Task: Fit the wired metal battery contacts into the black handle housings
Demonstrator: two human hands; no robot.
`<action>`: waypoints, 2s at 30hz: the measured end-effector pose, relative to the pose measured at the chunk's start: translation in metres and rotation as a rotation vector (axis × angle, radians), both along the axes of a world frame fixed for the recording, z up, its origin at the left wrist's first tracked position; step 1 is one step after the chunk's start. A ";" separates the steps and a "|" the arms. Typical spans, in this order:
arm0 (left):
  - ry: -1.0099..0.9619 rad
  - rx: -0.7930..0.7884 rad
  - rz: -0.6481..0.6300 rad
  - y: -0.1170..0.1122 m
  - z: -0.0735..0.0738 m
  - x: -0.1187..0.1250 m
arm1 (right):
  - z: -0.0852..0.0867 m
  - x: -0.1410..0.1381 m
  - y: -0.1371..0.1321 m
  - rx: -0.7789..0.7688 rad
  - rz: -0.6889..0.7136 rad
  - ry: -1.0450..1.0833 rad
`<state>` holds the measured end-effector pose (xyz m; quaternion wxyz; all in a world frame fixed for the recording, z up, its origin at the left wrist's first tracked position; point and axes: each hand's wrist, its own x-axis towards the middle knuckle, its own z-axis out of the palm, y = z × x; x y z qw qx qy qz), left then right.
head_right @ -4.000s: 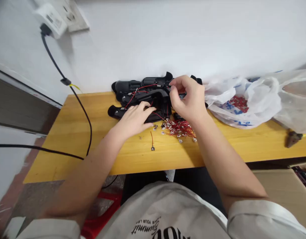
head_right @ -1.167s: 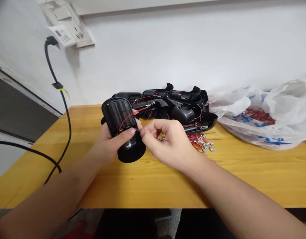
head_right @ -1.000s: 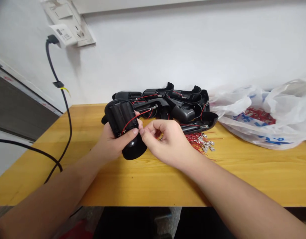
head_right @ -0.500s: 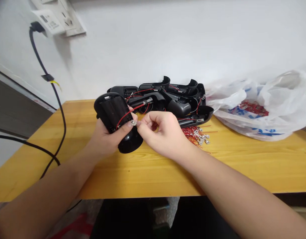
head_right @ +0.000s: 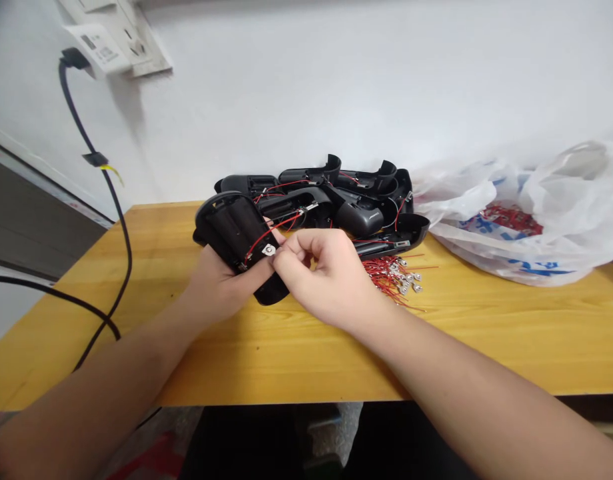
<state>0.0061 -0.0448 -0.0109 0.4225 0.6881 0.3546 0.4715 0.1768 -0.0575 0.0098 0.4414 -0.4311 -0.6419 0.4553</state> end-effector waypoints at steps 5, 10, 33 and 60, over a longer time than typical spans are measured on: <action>0.014 -0.036 0.009 -0.001 0.003 0.004 | 0.000 -0.001 0.000 -0.026 -0.004 0.019; 0.003 -0.070 -0.041 0.001 0.000 0.003 | -0.001 -0.001 0.001 -0.066 0.000 0.019; 0.255 0.182 -0.097 0.006 -0.006 -0.012 | 0.003 0.007 0.002 -0.085 0.190 -0.059; 0.330 0.513 -0.064 0.009 -0.010 -0.017 | 0.002 0.011 0.006 -0.142 0.334 0.056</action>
